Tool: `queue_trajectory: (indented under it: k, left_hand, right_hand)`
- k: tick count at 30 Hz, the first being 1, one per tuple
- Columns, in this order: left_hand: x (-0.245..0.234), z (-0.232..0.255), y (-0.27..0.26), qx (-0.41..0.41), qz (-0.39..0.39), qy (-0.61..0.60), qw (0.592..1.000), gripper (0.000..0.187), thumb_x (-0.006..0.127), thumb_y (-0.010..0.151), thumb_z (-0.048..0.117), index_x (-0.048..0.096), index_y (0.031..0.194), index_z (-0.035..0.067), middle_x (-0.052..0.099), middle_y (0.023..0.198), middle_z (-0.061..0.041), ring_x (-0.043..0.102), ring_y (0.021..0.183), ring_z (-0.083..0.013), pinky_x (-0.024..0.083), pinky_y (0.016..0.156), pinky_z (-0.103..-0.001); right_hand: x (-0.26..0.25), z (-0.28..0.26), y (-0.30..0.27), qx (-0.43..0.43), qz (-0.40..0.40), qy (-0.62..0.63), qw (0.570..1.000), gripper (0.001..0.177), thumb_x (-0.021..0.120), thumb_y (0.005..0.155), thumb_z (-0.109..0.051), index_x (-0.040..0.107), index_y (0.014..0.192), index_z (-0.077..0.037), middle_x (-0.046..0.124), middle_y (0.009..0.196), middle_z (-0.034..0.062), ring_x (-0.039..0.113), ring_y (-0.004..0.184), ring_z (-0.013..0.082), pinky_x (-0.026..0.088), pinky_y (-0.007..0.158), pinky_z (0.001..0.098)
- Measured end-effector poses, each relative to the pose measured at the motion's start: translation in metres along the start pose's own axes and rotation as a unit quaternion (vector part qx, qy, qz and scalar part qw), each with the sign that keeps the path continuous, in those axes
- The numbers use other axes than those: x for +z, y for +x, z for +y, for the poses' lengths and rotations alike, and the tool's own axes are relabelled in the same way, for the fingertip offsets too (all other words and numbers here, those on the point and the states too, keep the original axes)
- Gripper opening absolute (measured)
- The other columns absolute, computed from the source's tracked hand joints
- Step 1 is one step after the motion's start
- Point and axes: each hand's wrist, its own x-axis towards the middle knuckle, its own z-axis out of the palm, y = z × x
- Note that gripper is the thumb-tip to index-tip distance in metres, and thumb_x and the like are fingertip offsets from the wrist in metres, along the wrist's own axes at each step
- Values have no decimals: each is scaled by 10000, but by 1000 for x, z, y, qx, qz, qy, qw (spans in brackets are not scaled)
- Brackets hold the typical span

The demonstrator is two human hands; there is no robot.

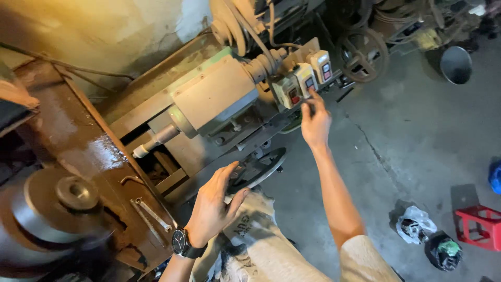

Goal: The person operates a metal lathe, using a wrench to tighten a chuck and a cloth to wipe the rotating workpiece. They then remove a cylindrical metal part from the chuck, inspect it by hand, and place it into a metal container on the floor.

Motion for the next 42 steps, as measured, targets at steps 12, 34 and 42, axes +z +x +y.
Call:
queue_trajectory:
  k: [12,34,42]
  left_hand:
    - [-4,-17,-18,-51,50,-25,997,543,770,887,159,535,1338,-31,683,1126,-197,709,1011,-336,566,875,-386]
    - [-108,-156,-368,-457,536,441,556,645,852,686,295,636,1182,-57,451,1422,-296,378,1357,-471,274,1101,-616]
    - [-116,-4,-434,-152,837,188,490,346,588,1016,183,509,1333,67,617,1250,-75,594,1151,-198,461,1038,-373]
  right_hand:
    - [159,68,40,-49,-209,-120,969,60,729,800,-104,734,831,-53,716,780,170,691,755,324,515,659,479]
    - [54,-368,-174,-344,-717,200,573,191,726,890,-122,741,1052,-23,783,914,90,744,812,175,574,715,300]
    - [90,-343,-181,-251,-796,189,517,161,693,924,-111,765,992,16,817,833,78,721,753,148,583,701,308]
